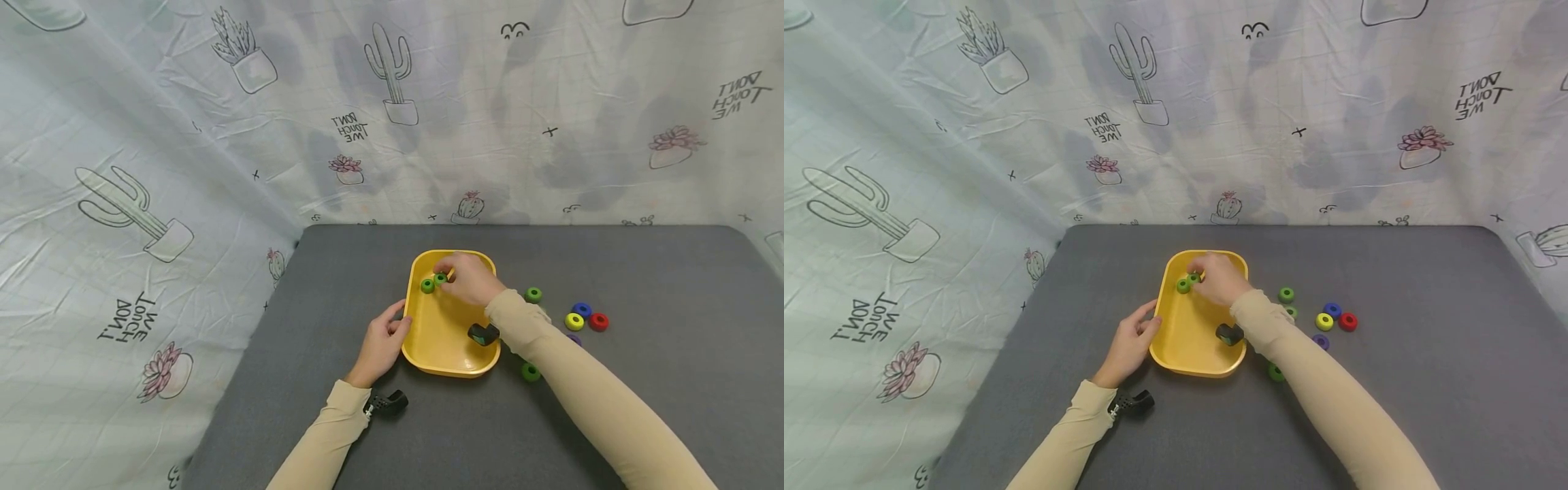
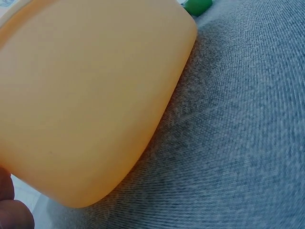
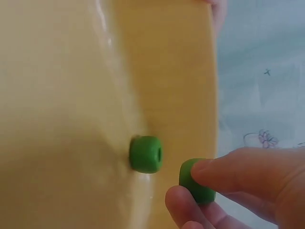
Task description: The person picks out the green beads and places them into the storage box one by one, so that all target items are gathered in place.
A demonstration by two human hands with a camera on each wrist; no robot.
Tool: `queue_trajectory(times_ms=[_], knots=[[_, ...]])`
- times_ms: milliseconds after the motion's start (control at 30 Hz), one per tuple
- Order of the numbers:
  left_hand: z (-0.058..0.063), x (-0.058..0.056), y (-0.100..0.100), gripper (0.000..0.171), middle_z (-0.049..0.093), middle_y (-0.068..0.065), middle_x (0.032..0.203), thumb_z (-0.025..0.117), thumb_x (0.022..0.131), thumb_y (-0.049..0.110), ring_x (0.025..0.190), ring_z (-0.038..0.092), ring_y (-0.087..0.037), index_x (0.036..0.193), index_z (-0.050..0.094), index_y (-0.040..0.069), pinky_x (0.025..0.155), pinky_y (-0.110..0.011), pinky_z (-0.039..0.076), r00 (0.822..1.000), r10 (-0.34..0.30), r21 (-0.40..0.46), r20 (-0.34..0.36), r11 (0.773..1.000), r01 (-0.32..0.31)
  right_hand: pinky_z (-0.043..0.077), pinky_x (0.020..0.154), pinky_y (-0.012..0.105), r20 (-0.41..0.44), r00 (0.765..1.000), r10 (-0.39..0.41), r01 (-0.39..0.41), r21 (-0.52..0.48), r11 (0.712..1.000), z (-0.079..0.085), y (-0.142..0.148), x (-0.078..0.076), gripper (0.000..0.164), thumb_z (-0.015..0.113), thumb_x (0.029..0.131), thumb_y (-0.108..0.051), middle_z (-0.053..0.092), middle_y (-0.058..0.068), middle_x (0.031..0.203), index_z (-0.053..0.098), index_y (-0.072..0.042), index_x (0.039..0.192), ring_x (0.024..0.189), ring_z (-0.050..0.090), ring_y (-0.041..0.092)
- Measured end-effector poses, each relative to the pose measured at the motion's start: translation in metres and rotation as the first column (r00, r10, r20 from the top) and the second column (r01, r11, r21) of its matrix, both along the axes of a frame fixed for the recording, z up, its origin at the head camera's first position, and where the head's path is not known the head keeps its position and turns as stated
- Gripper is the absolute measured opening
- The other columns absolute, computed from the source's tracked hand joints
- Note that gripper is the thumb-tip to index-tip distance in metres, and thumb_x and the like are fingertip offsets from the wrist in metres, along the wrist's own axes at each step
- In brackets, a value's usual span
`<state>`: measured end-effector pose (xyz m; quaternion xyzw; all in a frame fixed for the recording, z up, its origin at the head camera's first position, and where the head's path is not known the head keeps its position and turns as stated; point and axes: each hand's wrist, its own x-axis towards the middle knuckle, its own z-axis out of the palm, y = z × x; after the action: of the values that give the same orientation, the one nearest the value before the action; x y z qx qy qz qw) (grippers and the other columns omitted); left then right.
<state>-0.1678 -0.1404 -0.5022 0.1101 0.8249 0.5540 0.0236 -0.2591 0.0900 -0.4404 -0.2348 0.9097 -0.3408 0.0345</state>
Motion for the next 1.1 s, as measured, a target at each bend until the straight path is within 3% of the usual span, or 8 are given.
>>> queue_trajectory(times_ms=[400, 1100], knots=[[0.0, 0.0, 0.001, 0.05, 0.079, -0.015, 0.106, 0.056, 0.109, 0.024, 0.081, 0.071, -0.013, 0.154, 0.049, 0.004, 0.069, -0.023, 0.051, 1.0, 0.002, -0.008, -0.001, 1.0, -0.002, 0.055, 0.093, 0.044, 0.058, 0.997, -0.057, 0.051, 0.108, 0.993, -0.015, -0.008, -0.014, 0.025, 0.08, 0.091, -0.008, 0.072, 0.015, 0.106, 0.075, -0.001, 0.115, 0.095, 0.063, 0.028], [0.001, 0.0, 0.001, 0.049, 0.079, -0.017, 0.106, 0.057, 0.109, 0.022, 0.075, 0.066, -0.012, 0.154, 0.049, 0.003, 0.067, -0.022, 0.049, 1.0, 0.008, -0.002, -0.001, 1.0, -0.008, 0.056, 0.095, 0.044, 0.087, 0.996, -0.033, 0.019, 0.15, 0.988, -0.02, -0.009, -0.021, 0.024, 0.08, 0.092, -0.009, 0.074, 0.016, 0.107, 0.075, -0.003, 0.115, 0.097, 0.066, 0.029]])
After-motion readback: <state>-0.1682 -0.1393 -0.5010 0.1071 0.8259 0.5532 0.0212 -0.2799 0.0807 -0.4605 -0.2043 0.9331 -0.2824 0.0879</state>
